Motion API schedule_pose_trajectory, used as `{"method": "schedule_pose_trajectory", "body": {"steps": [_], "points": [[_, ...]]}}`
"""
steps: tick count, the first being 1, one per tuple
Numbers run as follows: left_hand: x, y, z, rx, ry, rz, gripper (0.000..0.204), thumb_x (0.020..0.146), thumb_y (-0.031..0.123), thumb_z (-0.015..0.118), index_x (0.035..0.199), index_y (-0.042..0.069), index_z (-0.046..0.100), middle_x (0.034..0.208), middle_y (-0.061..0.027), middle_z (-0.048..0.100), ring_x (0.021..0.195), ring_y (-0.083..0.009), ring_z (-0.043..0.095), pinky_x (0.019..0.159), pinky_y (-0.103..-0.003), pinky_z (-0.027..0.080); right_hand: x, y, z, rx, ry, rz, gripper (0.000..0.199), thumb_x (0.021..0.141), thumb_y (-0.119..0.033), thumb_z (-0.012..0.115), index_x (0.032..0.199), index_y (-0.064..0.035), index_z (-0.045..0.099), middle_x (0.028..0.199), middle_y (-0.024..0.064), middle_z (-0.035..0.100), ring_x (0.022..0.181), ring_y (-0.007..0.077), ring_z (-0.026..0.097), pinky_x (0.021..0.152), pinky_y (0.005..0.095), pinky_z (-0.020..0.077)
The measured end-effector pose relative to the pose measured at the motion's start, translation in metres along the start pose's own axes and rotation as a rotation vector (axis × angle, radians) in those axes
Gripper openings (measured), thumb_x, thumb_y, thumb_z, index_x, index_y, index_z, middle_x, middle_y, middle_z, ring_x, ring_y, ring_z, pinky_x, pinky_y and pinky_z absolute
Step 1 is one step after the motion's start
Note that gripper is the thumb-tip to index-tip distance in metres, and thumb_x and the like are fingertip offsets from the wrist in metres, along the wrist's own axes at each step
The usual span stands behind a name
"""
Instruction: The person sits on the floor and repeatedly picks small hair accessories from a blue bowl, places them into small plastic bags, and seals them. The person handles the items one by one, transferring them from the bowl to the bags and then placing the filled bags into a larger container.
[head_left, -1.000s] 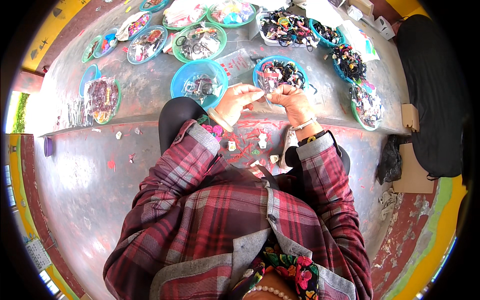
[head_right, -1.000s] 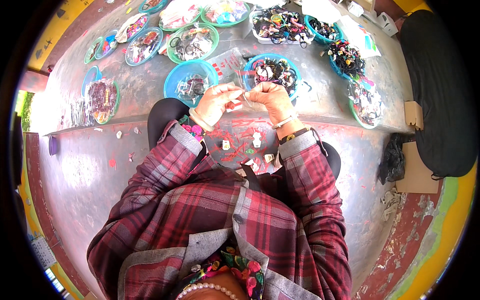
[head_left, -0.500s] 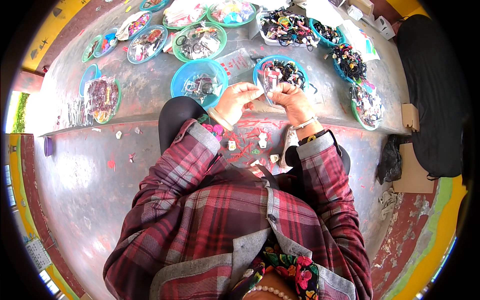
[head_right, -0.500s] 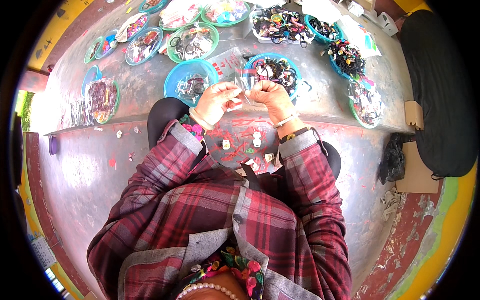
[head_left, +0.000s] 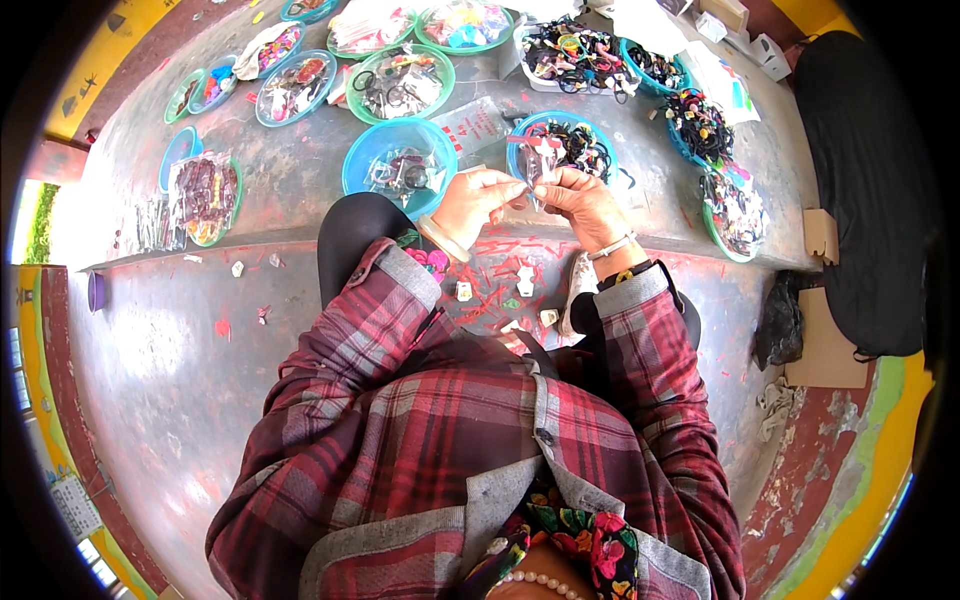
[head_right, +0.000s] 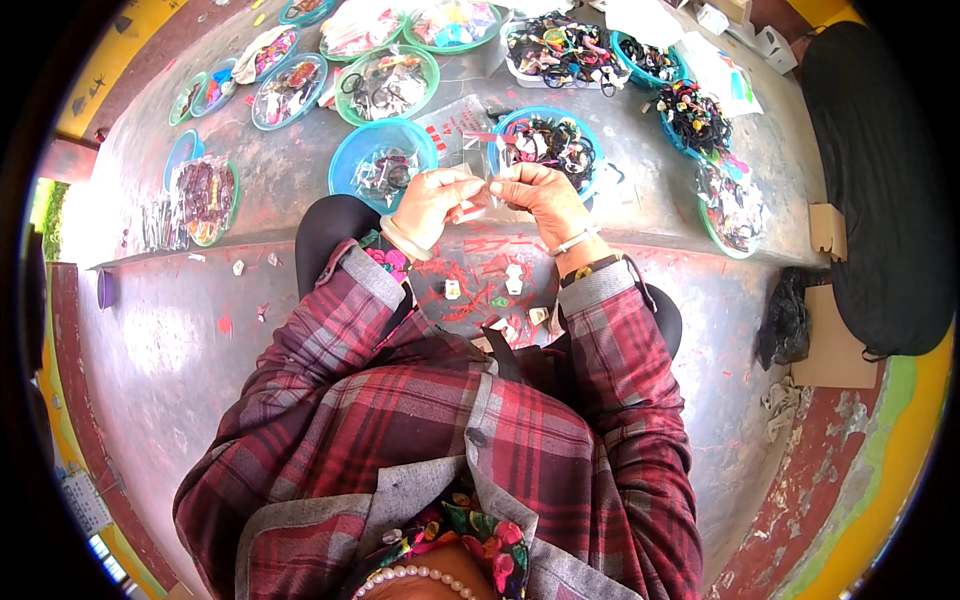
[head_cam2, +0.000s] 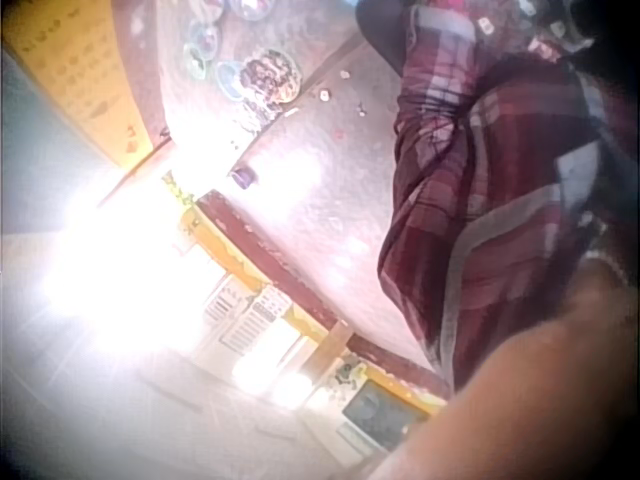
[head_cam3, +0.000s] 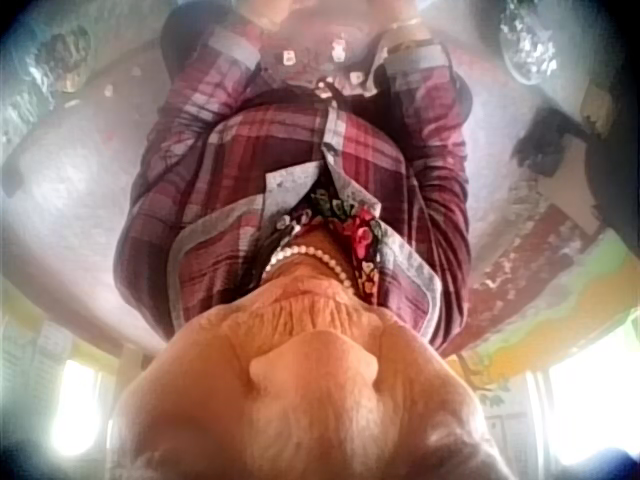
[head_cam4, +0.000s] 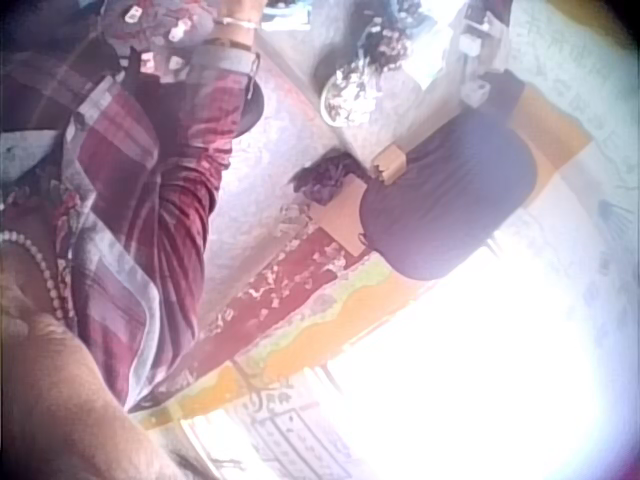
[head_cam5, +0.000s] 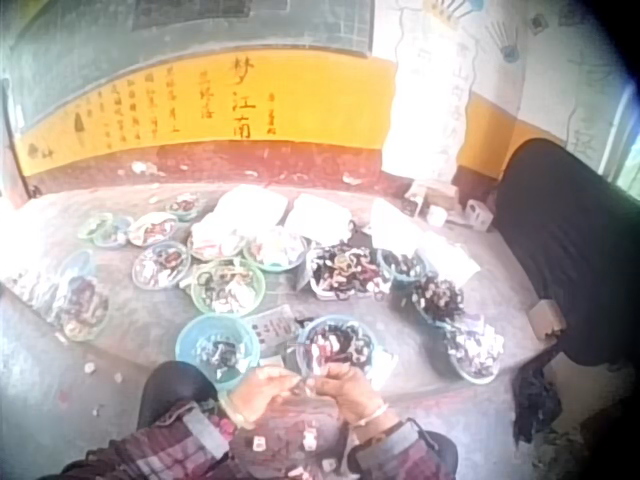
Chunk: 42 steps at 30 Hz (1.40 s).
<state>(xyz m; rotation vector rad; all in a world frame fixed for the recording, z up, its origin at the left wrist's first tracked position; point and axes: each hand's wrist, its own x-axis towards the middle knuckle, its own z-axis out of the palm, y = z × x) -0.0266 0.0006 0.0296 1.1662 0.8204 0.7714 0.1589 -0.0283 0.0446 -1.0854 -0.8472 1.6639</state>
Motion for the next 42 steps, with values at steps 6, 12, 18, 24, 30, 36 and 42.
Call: {"method": "schedule_pose_trajectory", "body": {"steps": [6, 12, 18, 24, 30, 36, 42], "points": [[-0.001, -0.001, 0.002, 0.04, 0.089, 0.012, 0.018, 0.081, 0.019, 0.062, 0.084, 0.001, 0.064, 0.066, 0.0002, 0.056, 0.052, -0.0047, 0.045, 0.047, -0.019, 0.035, 0.002, 0.003, -0.004, -0.094, -0.027, -0.006, 0.011, 0.076, -0.007, 0.066, 0.086, -0.0055, 0.063, 0.078, -0.001, 0.063, 0.069, 0.0076, 0.055, 0.066, 0.021, 0.0431], [-0.001, 0.001, 0.002, -0.021, 0.087, 0.007, 0.015, 0.08, 0.018, 0.064, 0.081, 0.003, 0.063, 0.066, 0.0014, 0.056, 0.052, -0.0033, 0.045, 0.047, -0.018, 0.035, 0.002, 0.004, -0.004, -0.11, -0.049, -0.004, 0.01, 0.075, -0.007, 0.067, 0.085, -0.0053, 0.064, 0.077, -0.0012, 0.063, 0.068, 0.0072, 0.055, 0.066, 0.0208, 0.043], [0.001, -0.002, 0.0, -0.105, 0.104, 0.017, 0.012, 0.08, 0.017, 0.063, 0.08, 0.006, 0.06, 0.068, 0.0016, 0.057, 0.053, -0.002, 0.047, 0.044, -0.016, 0.033, -0.001, -0.001, -0.001, -0.109, -0.039, 0.067, 0.008, 0.074, -0.008, 0.068, 0.08, -0.0043, 0.065, 0.072, -0.001, 0.062, 0.064, 0.0059, 0.053, 0.062, 0.0199, 0.0404], [0.003, -0.004, 0.0, -0.168, 0.086, 0.026, 0.011, 0.081, 0.015, 0.063, 0.085, 0.005, 0.06, 0.068, 0.0016, 0.057, 0.053, -0.0024, 0.046, 0.043, -0.016, 0.033, 0.001, 0.007, -0.002, -0.124, 0.025, -0.049, 0.006, 0.073, -0.007, 0.068, 0.077, -0.0041, 0.064, 0.071, 0.0012, 0.062, 0.065, 0.0077, 0.055, 0.064, 0.0202, 0.0416], [0.004, -0.007, 0.006, -0.185, 0.202, 0.055, 0.018, 0.08, 0.013, 0.063, 0.093, 0.002, 0.058, 0.073, 0.0006, 0.056, 0.057, -0.0044, 0.048, 0.05, -0.018, 0.038, 0.005, 0.012, 0.001, -0.349, 0.183, -0.209, 0.009, 0.073, -0.01, 0.069, 0.071, -0.0029, 0.064, 0.064, -0.0022, 0.059, 0.056, 0.0047, 0.047, 0.055, 0.0206, 0.0376], [0.005, -0.019, 0.011, -0.081, 0.215, 0.074, 0.019, 0.082, 0.016, 0.063, 0.095, 0.003, 0.057, 0.078, 0.001, 0.056, 0.065, -0.0047, 0.05, 0.056, -0.02, 0.042, -0.001, 0.004, 0.019, -0.99, 0.489, -0.497, 0.015, 0.064, -0.012, 0.071, 0.061, -0.005, 0.057, 0.058, 0.0047, 0.056, 0.057, 0.0168, 0.052, 0.055, 0.031, 0.0416], [0.0, -0.017, 0.023, -0.177, 0.086, 0.044, 0.023, 0.086, 0.021, 0.057, 0.101, 0.005, 0.056, 0.086, 0.0013, 0.057, 0.073, -0.0049, 0.052, 0.056, -0.02, 0.043, -0.001, 0.008, 0.026, -1.428, 0.532, -0.739, 0.014, 0.064, -0.013, 0.065, 0.061, -0.0076, 0.053, 0.064, 0.0078, 0.056, 0.068, 0.0271, 0.055, 0.063, 0.0376, 0.0419]]}}
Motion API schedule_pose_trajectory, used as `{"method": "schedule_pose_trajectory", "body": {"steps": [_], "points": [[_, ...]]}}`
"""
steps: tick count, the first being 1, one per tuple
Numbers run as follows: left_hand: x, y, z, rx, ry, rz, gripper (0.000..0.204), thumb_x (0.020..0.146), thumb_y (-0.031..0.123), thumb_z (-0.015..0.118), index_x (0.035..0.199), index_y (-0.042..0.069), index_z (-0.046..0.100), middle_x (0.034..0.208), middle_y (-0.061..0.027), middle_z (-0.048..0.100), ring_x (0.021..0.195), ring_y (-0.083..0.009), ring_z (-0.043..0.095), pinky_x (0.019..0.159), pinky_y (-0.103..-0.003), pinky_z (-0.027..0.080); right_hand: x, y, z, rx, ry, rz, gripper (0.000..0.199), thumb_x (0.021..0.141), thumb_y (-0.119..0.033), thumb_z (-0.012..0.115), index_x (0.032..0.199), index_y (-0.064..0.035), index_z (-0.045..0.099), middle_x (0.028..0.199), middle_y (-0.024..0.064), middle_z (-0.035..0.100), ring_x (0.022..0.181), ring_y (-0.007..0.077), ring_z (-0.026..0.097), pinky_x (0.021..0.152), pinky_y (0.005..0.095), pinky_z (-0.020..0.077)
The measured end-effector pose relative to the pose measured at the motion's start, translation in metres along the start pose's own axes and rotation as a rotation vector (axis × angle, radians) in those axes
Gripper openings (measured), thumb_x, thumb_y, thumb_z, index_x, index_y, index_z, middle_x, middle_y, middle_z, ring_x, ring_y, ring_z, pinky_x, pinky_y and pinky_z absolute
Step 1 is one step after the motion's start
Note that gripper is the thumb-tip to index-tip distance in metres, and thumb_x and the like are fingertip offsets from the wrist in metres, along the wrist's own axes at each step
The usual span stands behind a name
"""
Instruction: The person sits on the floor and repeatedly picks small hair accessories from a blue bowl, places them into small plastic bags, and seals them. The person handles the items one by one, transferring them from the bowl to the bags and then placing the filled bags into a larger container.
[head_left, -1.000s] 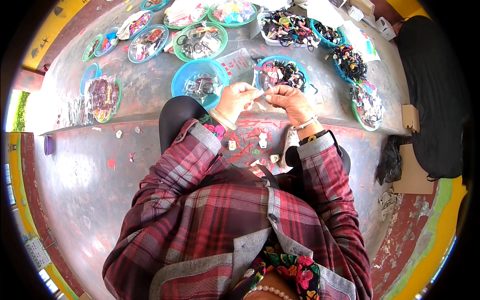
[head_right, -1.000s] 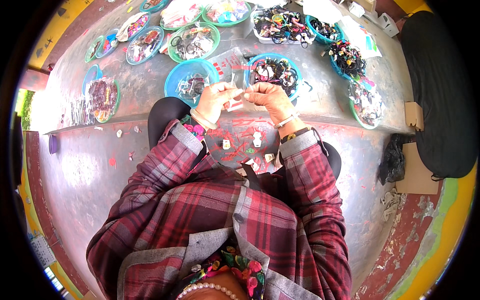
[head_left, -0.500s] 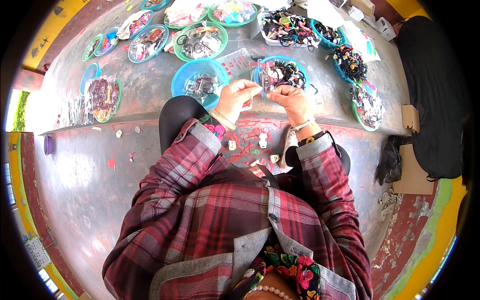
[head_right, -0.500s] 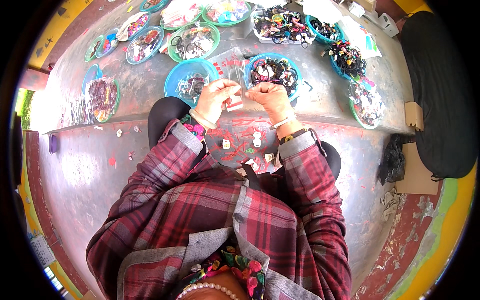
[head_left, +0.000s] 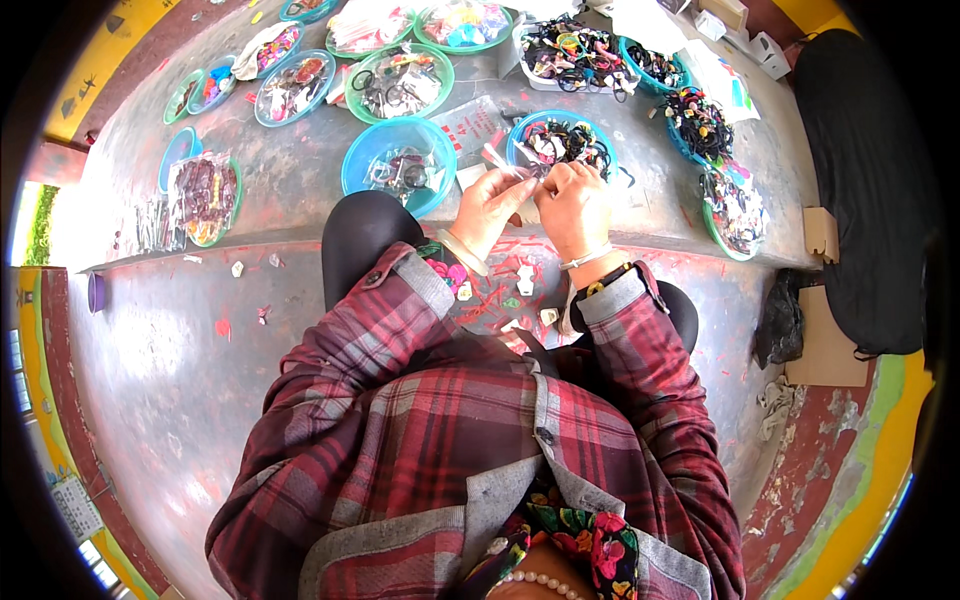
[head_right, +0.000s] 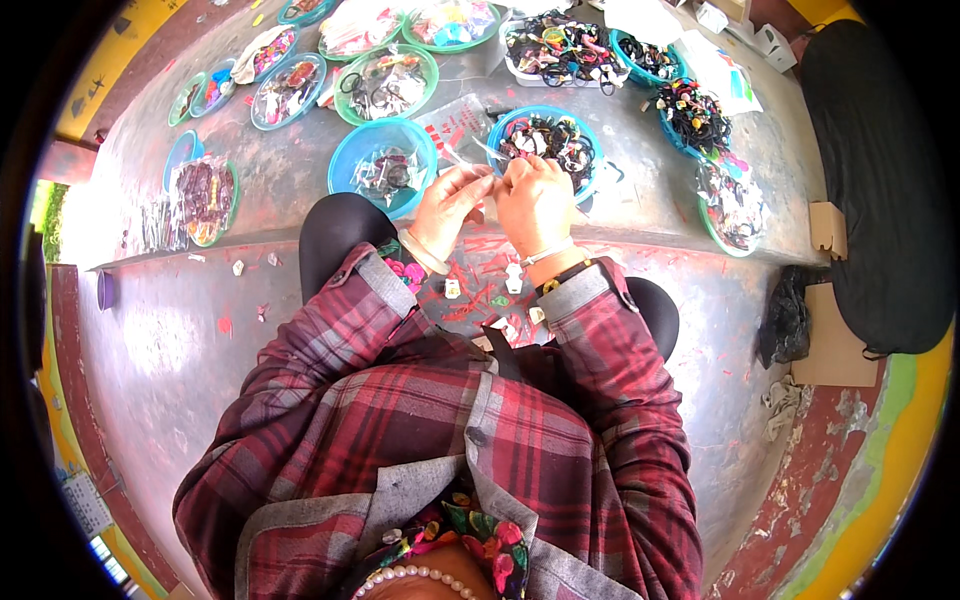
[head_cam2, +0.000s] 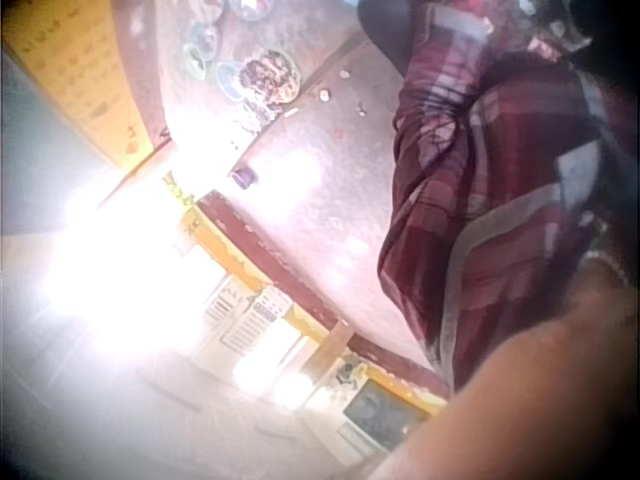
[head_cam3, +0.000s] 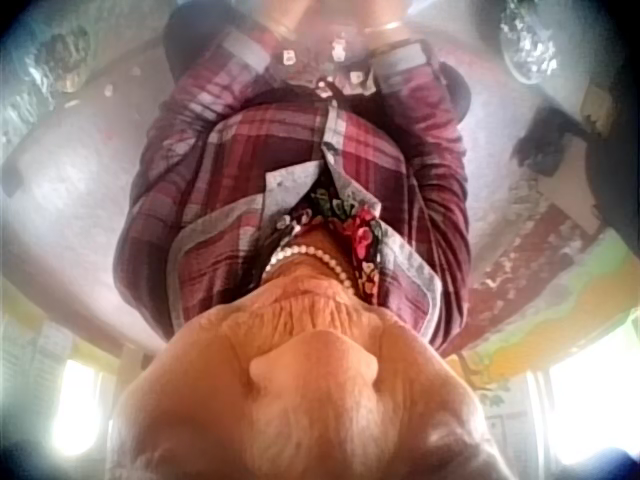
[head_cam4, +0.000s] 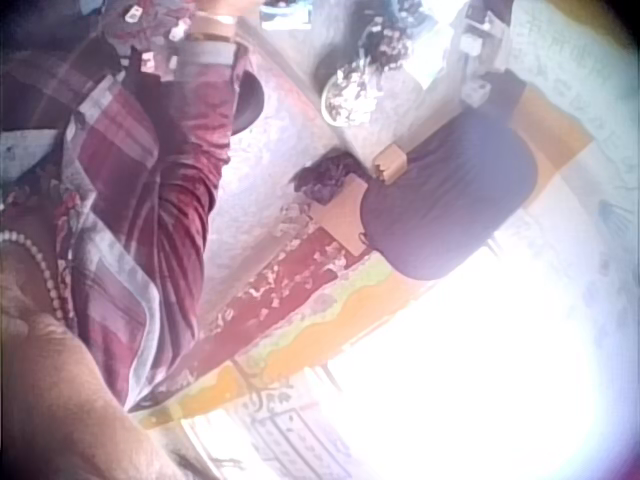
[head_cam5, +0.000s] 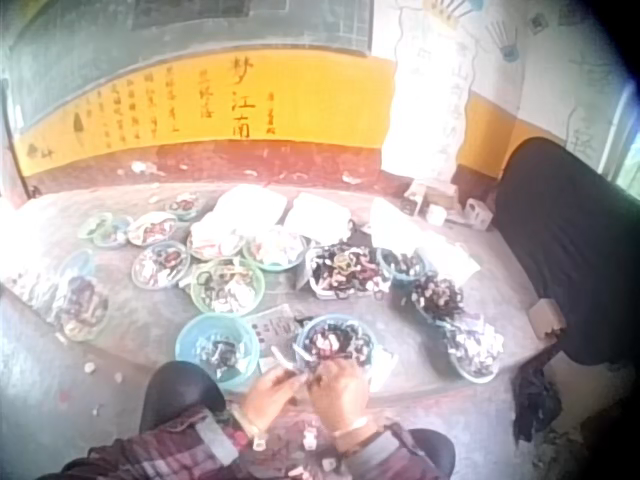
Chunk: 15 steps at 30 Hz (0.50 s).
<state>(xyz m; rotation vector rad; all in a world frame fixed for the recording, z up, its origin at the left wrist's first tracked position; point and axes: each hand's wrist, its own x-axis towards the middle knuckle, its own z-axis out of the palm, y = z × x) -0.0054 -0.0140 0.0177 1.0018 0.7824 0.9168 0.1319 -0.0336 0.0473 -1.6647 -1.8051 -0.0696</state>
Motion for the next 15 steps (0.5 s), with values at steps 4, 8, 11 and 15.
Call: {"method": "schedule_pose_trajectory", "body": {"steps": [4, 8, 11, 15], "points": [[0.002, -0.008, 0.0, 0.017, 0.029, -0.009, 0.024, 0.089, 0.021, 0.051, 0.106, 0.005, 0.055, 0.088, 0.0011, 0.057, 0.077, -0.0062, 0.053, 0.056, -0.02, 0.044, -0.001, -0.013, -0.003, -0.11, -0.022, -0.033, 0.013, 0.065, -0.013, 0.064, 0.062, -0.0085, 0.052, 0.067, 0.0068, 0.055, 0.07, 0.0269, 0.054, 0.065, 0.0381, 0.0413], [0.004, -0.012, 0.001, 0.002, 0.061, -0.024, 0.026, 0.09, 0.021, 0.047, 0.108, 0.004, 0.054, 0.085, -0.0001, 0.057, 0.074, -0.0069, 0.054, 0.054, -0.021, 0.045, -0.004, -0.018, -0.001, -0.196, -0.049, -0.123, 0.01, 0.067, -0.015, 0.06, 0.067, -0.0092, 0.053, 0.071, 0.0052, 0.055, 0.072, 0.0247, 0.054, 0.064, 0.0367, 0.04], [0.005, -0.015, -0.001, -0.049, 0.038, -0.03, 0.027, 0.09, 0.021, 0.047, 0.108, 0.002, 0.053, 0.083, -0.0015, 0.057, 0.07, -0.0073, 0.054, 0.053, -0.021, 0.045, -0.005, -0.021, -0.001, -0.23, -0.066, -0.163, 0.009, 0.067, -0.015, 0.059, 0.069, -0.0092, 0.053, 0.071, 0.0043, 0.054, 0.073, 0.0235, 0.054, 0.064, 0.0361, 0.0394], [0.005, -0.014, -0.004, -0.043, 0.028, -0.065, 0.027, 0.091, 0.02, 0.044, 0.11, 0.003, 0.053, 0.09, -0.0024, 0.058, 0.077, -0.0082, 0.054, 0.057, -0.022, 0.046, -0.007, -0.02, 0.003, -0.223, -0.096, -0.182, 0.011, 0.066, -0.016, 0.06, 0.07, -0.0091, 0.053, 0.071, 0.004, 0.054, 0.072, 0.0232, 0.053, 0.064, 0.0358, 0.0391]]}}
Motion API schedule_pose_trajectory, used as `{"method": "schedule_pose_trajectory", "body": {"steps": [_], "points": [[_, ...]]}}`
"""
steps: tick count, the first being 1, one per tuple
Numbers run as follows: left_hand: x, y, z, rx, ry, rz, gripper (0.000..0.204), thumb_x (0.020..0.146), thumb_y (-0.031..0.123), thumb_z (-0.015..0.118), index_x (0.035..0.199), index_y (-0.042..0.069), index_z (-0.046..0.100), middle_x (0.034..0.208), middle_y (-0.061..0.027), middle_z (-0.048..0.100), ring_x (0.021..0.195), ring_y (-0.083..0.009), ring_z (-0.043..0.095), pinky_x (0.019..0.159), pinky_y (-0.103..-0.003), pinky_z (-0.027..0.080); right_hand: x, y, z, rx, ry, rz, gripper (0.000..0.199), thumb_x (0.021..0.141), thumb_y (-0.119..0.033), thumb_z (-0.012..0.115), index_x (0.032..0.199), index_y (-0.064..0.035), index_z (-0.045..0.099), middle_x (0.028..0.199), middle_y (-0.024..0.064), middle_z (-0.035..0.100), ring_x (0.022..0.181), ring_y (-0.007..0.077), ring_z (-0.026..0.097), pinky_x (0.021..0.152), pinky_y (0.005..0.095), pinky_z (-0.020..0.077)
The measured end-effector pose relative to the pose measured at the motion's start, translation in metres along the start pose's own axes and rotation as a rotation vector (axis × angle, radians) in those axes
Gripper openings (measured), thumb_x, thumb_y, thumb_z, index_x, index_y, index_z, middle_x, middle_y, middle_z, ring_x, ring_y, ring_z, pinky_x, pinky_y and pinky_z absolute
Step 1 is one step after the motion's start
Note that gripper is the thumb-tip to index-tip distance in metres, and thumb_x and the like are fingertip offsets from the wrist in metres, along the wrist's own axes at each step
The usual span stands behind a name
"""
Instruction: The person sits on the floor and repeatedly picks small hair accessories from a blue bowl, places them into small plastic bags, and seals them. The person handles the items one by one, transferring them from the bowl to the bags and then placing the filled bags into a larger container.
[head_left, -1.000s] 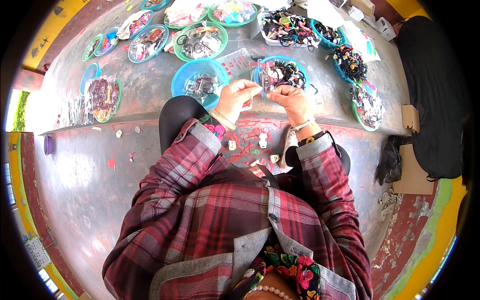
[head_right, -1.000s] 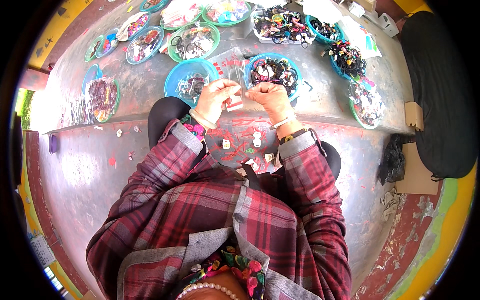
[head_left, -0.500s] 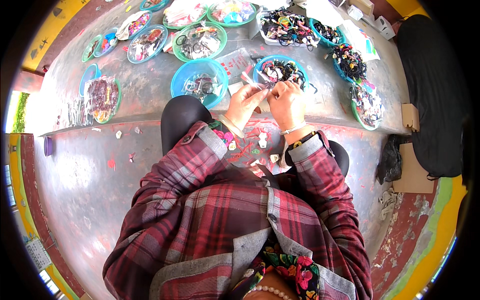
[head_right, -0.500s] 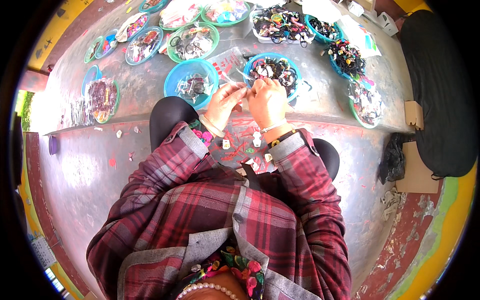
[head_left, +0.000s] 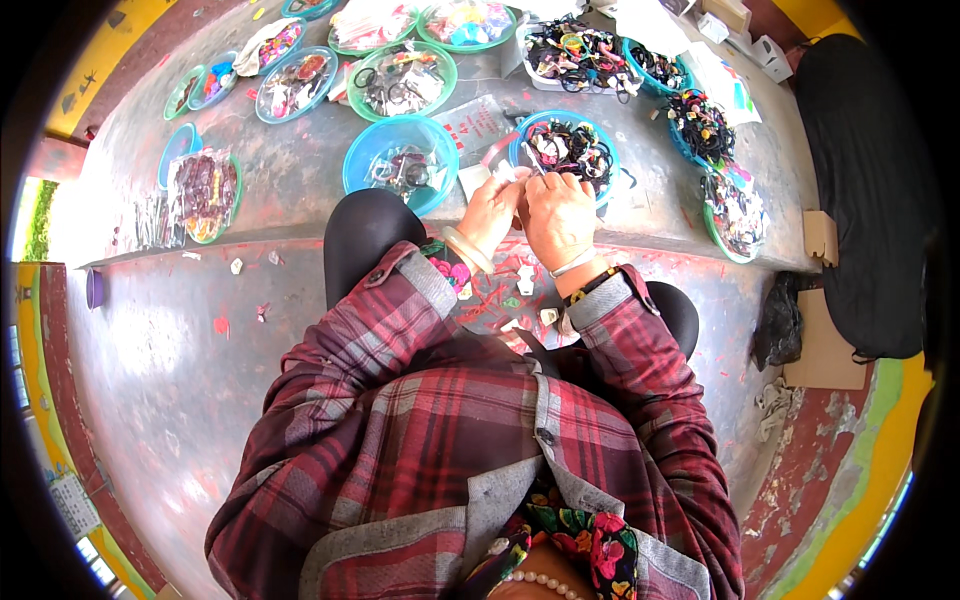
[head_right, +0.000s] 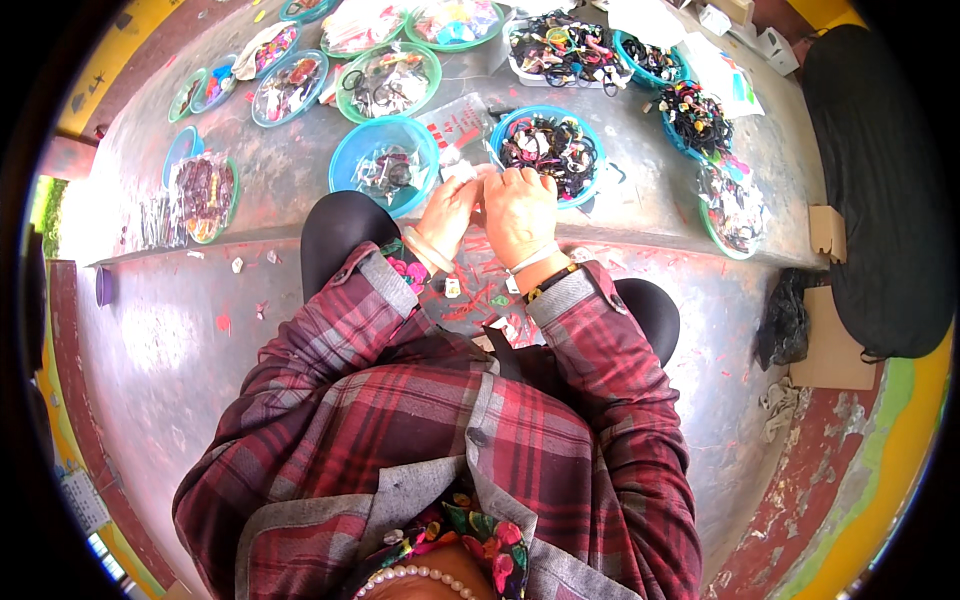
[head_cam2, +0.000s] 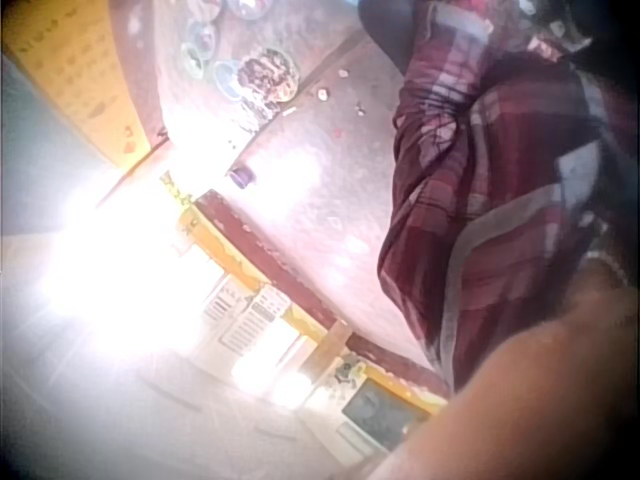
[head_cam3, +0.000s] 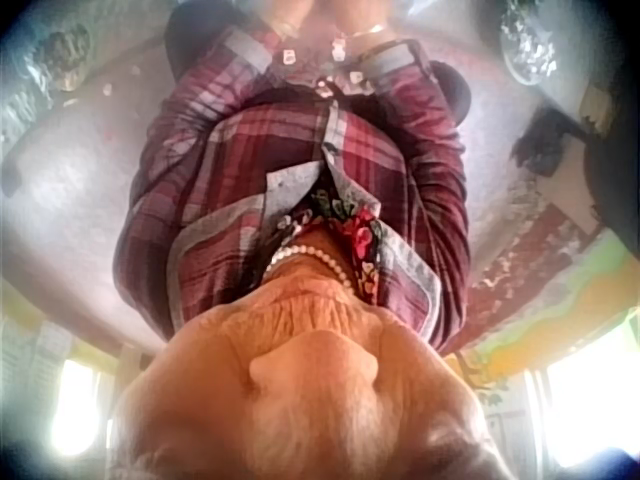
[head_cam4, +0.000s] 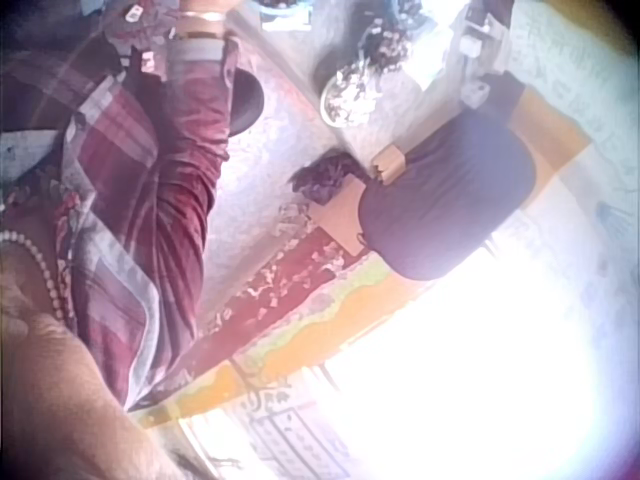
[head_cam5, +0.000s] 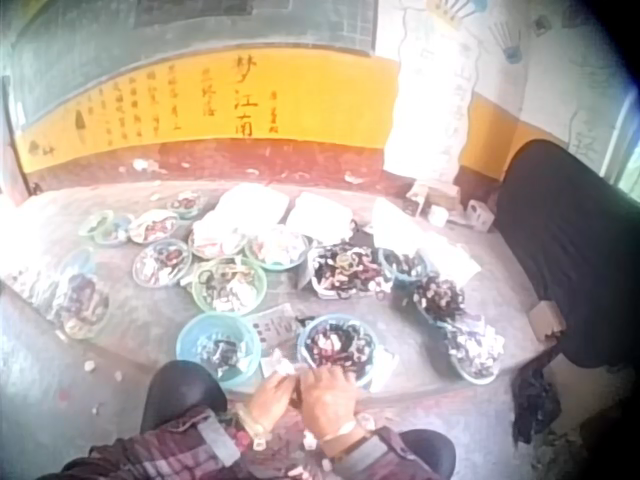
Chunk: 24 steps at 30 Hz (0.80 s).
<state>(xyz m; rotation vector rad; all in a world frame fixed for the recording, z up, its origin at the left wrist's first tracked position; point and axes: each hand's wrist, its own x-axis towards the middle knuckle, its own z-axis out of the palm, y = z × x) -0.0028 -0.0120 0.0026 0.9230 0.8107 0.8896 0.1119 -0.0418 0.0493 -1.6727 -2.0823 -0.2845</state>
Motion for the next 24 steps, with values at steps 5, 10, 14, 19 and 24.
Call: {"method": "schedule_pose_trajectory", "body": {"steps": [5, 10, 14, 19, 24], "points": [[0.013, -0.017, -0.01, 0.104, 0.045, 0.164, 0.026, 0.092, 0.02, 0.043, 0.106, 0.002, 0.054, 0.088, -0.004, 0.058, 0.075, -0.0088, 0.055, 0.057, -0.022, 0.046, -0.003, 0.0, 0.007, 0.15, -0.056, 0.026, 0.019, 0.062, -0.022, 0.068, 0.071, -0.0081, 0.058, 0.074, 0.0053, 0.057, 0.075, 0.0241, 0.055, 0.067, 0.038, 0.0408], [0.01, 0.001, -0.011, 0.227, 0.081, 0.013, 0.025, 0.092, 0.017, 0.04, 0.097, -0.001, 0.056, 0.078, -0.0054, 0.06, 0.06, -0.0101, 0.054, 0.047, -0.022, 0.044, -0.002, 0.017, 0.006, 0.515, -0.072, 0.114, 0.013, 0.066, -0.016, 0.066, 0.074, -0.0069, 0.061, 0.076, 0.0076, 0.058, 0.075, 0.0281, 0.056, 0.065, 0.0378, 0.0445], [0.003, 0.012, -0.006, 0.348, -0.04, 0.009, 0.024, 0.091, 0.015, 0.04, 0.099, -0.001, 0.056, 0.083, -0.006, 0.061, 0.062, -0.0096, 0.055, 0.043, -0.022, 0.043, 0.008, 0.024, -0.01, 0.5, 0.107, 0.014, 0.016, 0.069, -0.009, 0.062, 0.086, -0.0071, 0.062, 0.089, 0.0084, 0.06, 0.083, 0.0281, 0.057, 0.072, 0.035, 0.0472], [0.004, 0.014, -0.01, 0.542, -0.271, -0.022, 0.026, 0.089, 0.008, 0.038, 0.106, -0.002, 0.054, 0.093, -0.0098, 0.062, 0.084, -0.0136, 0.059, 0.055, -0.024, 0.048, 0.006, 0.034, -0.01, 0.493, 0.008, 0.002, 0.02, 0.07, -0.008, 0.061, 0.091, -0.0075, 0.061, 0.094, 0.0092, 0.059, 0.085, 0.0291, 0.058, 0.072, 0.0358, 0.0477], [0.009, 0.002, -0.014, 0.612, -0.316, 0.195, 0.027, 0.087, 0.001, 0.036, 0.106, -0.004, 0.054, 0.094, -0.0112, 0.062, 0.088, -0.019, 0.059, 0.082, -0.031, 0.046, 0.006, 0.036, -0.016, 0.486, -0.112, 0.078, 0.018, 0.069, -0.008, 0.06, 0.087, -0.0083, 0.062, 0.089, 0.0091, 0.059, 0.08, 0.029, 0.058, 0.069, 0.0369, 0.0473]]}}
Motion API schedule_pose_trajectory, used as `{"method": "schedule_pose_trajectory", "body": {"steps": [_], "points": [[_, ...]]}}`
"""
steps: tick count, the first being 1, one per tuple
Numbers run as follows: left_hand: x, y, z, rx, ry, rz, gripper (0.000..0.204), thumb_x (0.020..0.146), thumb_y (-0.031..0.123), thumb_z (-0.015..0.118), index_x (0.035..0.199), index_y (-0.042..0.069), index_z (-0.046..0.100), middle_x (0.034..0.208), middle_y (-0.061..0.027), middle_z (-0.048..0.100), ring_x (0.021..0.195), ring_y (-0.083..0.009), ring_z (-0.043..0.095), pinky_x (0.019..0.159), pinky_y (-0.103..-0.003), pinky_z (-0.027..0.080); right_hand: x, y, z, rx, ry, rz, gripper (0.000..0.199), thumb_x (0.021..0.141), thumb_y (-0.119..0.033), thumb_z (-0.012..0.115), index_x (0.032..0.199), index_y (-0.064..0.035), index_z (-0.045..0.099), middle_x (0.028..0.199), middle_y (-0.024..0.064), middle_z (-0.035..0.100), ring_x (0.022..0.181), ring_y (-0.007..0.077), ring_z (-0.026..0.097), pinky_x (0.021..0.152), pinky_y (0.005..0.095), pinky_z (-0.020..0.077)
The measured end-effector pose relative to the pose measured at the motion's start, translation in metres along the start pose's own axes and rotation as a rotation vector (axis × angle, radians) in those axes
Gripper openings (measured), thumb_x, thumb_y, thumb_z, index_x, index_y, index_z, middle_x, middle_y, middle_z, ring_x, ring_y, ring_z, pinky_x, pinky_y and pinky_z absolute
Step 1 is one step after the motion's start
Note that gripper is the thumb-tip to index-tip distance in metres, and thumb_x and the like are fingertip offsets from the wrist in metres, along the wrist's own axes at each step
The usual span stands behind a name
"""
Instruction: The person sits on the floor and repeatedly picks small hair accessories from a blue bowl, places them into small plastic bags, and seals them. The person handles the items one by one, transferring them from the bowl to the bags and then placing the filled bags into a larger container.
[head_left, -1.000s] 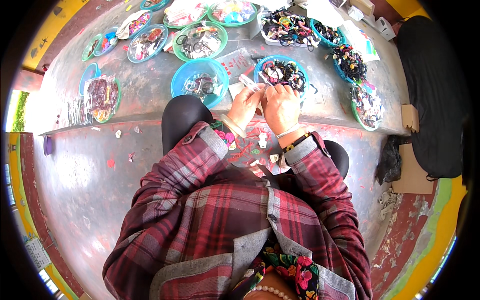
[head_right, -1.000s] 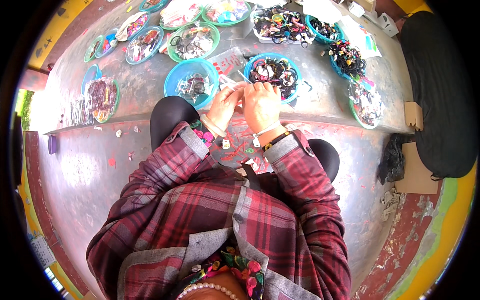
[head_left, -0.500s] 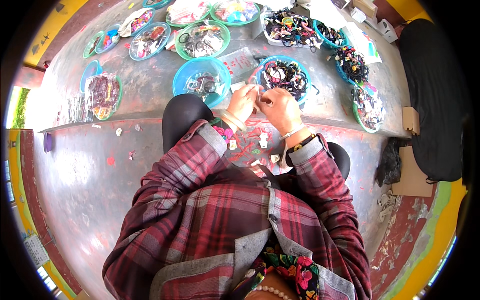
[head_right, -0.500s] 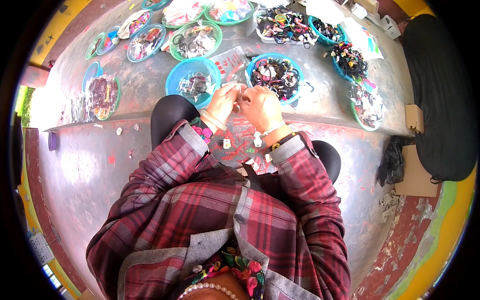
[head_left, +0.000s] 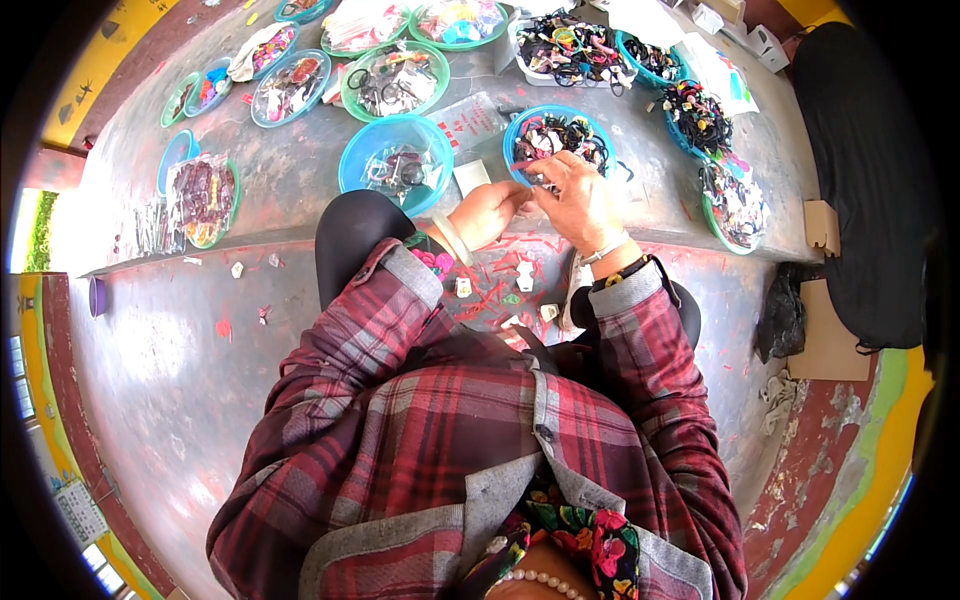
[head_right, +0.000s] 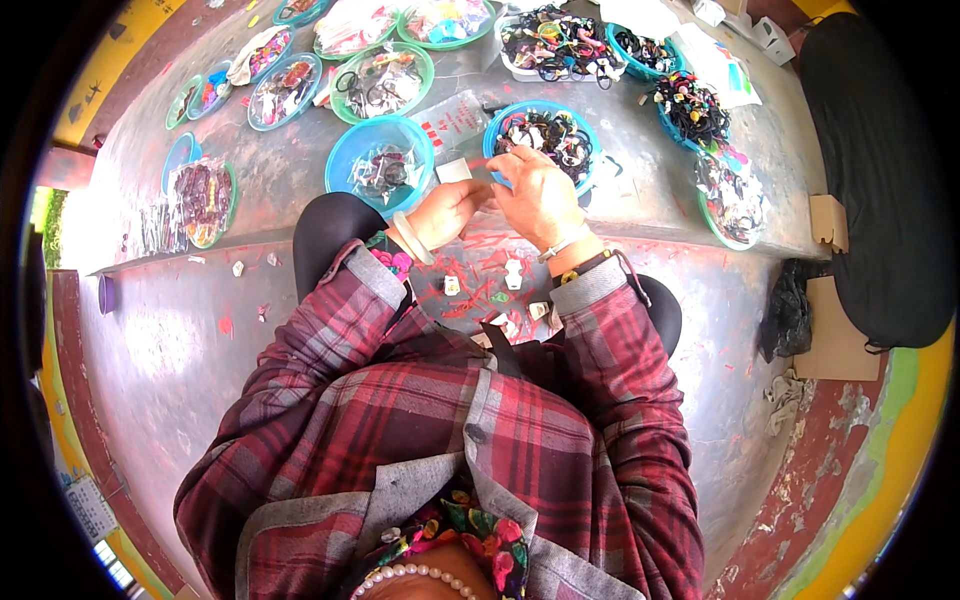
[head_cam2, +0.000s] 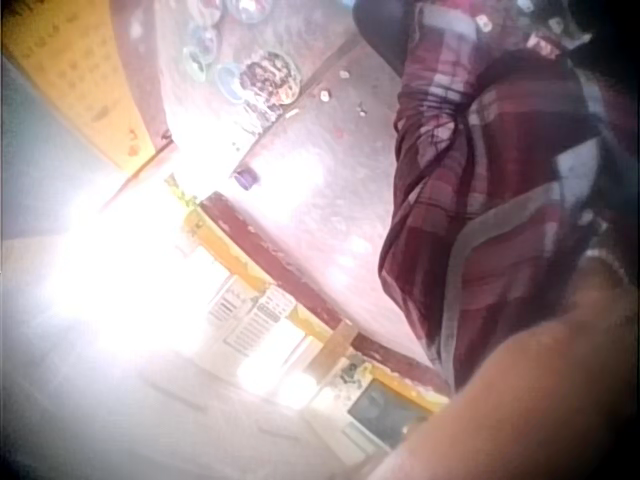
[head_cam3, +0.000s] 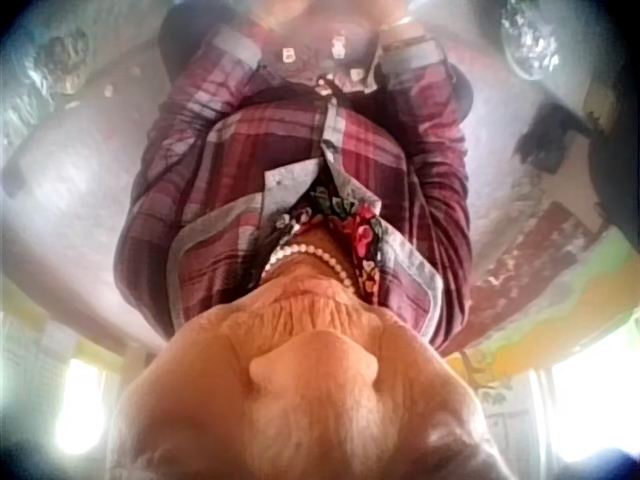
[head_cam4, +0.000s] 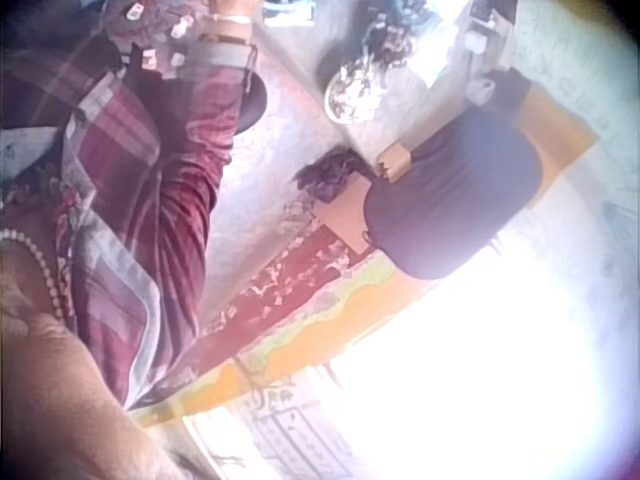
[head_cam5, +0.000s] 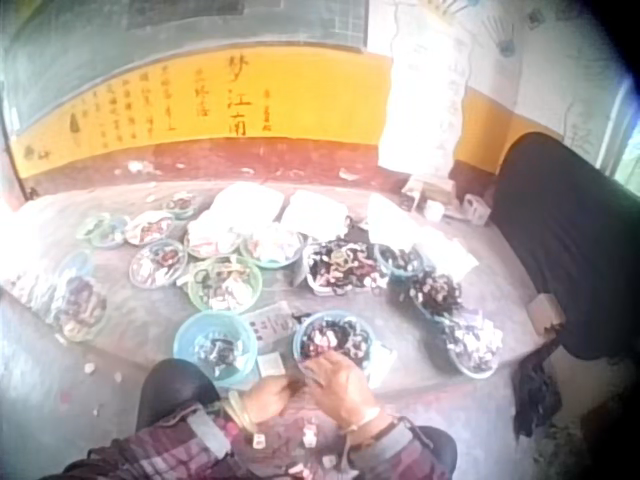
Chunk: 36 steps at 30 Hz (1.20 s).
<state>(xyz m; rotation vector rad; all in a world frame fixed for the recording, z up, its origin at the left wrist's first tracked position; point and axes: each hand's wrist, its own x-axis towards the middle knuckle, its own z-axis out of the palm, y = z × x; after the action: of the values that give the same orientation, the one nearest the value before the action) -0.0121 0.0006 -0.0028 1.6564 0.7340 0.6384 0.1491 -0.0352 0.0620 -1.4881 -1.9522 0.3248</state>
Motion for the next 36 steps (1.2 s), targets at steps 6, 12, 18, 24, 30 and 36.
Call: {"method": "schedule_pose_trajectory", "body": {"steps": [6, 12, 18, 24, 30, 36], "points": [[0.0, 0.008, -0.006, -0.05, -0.03, -0.178, 0.022, 0.085, 0.01, 0.048, 0.101, -0.001, 0.058, 0.091, -0.0073, 0.063, 0.08, -0.0126, 0.059, 0.063, -0.027, 0.048, 0.002, 0.007, -0.003, -0.024, 0.035, 0.023, 0.006, 0.066, -0.012, 0.061, 0.065, -0.0067, 0.064, 0.075, 0.0079, 0.06, 0.074, 0.0282, 0.057, 0.069, 0.0358, 0.0457], [-0.001, 0.018, -0.012, -0.214, 0.028, -0.307, 0.025, 0.08, 0.017, 0.06, 0.099, 0.002, 0.06, 0.087, -0.0033, 0.063, 0.076, -0.0083, 0.058, 0.051, -0.022, 0.044, 0.002, 0.021, 0.005, 0.027, 0.097, 0.255, 0.008, 0.067, -0.014, 0.062, 0.068, -0.0062, 0.065, 0.073, 0.0093, 0.062, 0.066, 0.029, 0.059, 0.062, 0.0352, 0.0473], [-0.004, 0.012, -0.014, -0.495, 0.181, -0.371, 0.023, 0.081, 0.012, 0.059, 0.101, 0.001, 0.057, 0.088, -0.0037, 0.062, 0.08, -0.0114, 0.06, 0.059, -0.021, 0.046, 0.001, 0.03, 0.01, 0.31, 0.031, 0.389, 0.011, 0.072, -0.016, 0.065, 0.077, -0.0064, 0.066, 0.071, 0.0086, 0.064, 0.052, 0.0195, 0.058, 0.051, 0.0289, 0.0453], [-0.005, 0.02, -0.014, -0.483, 0.215, -0.292, 0.022, 0.082, 0.007, 0.058, 0.102, -0.001, 0.053, 0.094, -0.0063, 0.058, 0.082, -0.0148, 0.06, 0.064, -0.023, 0.05, 0.005, 0.016, -0.007, 0.804, -0.216, 0.69, 0.015, 0.077, -0.016, 0.064, 0.082, -0.0016, 0.066, 0.067, 0.0018, 0.063, 0.039, 0.0042, 0.041, 0.035, 0.0197, 0.0297], [-0.002, 0.015, -0.015, -0.668, 0.272, -0.273, 0.021, 0.084, 0.012, 0.057, 0.099, -0.001, 0.053, 0.093, -0.0081, 0.058, 0.08, -0.0165, 0.06, 0.065, -0.026, 0.053, 0.005, 0.025, -0.008, 0.923, -0.101, 0.758, 0.015, 0.08, -0.016, 0.063, 0.081, -0.002, 0.066, 0.063, 0.0027, 0.062, 0.037, 0.0055, 0.04, 0.034, 0.0193, 0.0274], [-0.001, 0.018, -0.015, -0.785, 0.323, -0.269, 0.02, 0.085, 0.014, 0.057, 0.098, -0.001, 0.054, 0.089, -0.0081, 0.059, 0.074, -0.0152, 0.06, 0.062, -0.027, 0.054, 0.003, 0.024, -0.004, 0.922, -0.115, 0.714, 0.017, 0.081, -0.019, 0.062, 0.08, -0.0024, 0.066, 0.066, 0.0035, 0.063, 0.037, 0.0066, 0.043, 0.034, 0.0195, 0.0276]]}}
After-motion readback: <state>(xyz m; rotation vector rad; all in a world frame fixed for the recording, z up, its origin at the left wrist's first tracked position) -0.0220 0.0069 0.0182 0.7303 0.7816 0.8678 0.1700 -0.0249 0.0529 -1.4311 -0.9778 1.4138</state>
